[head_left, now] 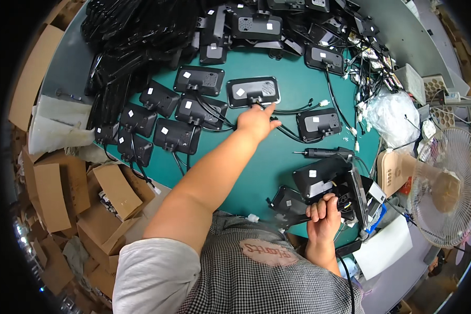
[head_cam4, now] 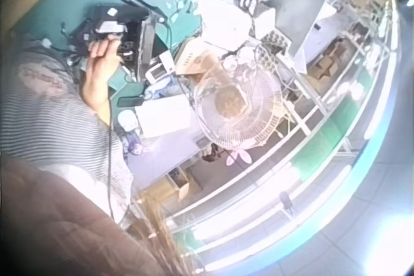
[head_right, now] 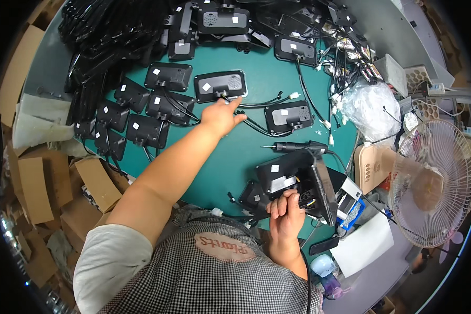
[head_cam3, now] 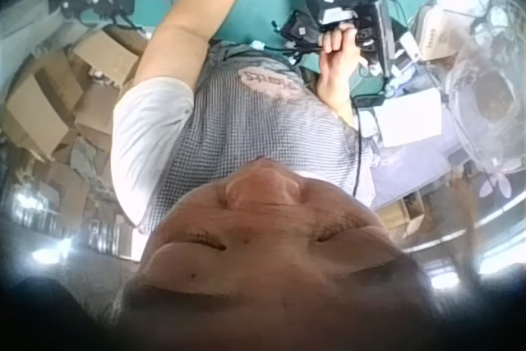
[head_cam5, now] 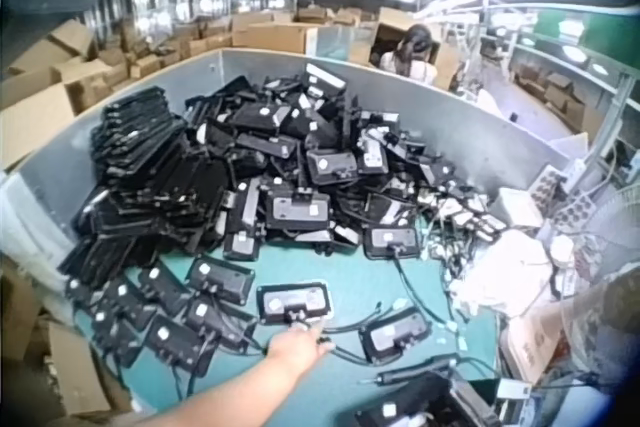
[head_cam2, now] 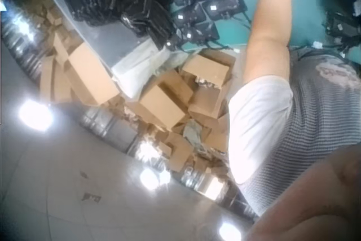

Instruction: The person uses a power screwdriver to fasten screws into the back of small black electronic devices on a green workbench. They pick up devices, align them, and drive screws into place, occasionally moving finished units aside or into boxes.

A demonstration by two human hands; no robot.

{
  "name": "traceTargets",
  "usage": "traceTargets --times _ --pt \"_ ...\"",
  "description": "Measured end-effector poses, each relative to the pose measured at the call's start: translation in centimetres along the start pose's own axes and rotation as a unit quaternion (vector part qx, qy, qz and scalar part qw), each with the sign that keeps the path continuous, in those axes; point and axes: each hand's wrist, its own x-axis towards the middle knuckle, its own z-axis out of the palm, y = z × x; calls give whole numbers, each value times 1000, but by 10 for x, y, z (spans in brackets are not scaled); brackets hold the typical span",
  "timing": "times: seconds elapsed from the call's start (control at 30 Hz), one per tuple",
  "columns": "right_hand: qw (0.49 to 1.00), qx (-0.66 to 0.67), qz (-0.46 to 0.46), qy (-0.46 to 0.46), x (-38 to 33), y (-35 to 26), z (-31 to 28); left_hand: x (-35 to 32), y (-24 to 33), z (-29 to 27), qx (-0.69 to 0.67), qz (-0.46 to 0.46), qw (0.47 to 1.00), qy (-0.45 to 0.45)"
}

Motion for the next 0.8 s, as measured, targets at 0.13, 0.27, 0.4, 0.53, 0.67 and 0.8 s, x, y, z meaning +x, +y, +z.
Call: traceTargets --times 0.13,0.27,0.4,0.53,0.67,0.8 --pt "1000 6 25 -16 -5 1 -4 9 4 1 -22 -26 999 32" --pt "1000 8 22 -18 -7 0 -9 21 -9 1 -25 -23 998 57" --pt "1000 16 17 -16 -7 -4 -12 38 -25 -24 -109 -72 987 96" --pt "1000 16 18 -17 -9 -6 -14 43 -28 -58 -284 -48 932 222" --pt "999 10 28 -18 -10 -6 -14 13 -10 -106 -436 59 869 227" --pt "999 8 33 -20 -9 -2 -14 -63 24 -139 -557 135 812 109"
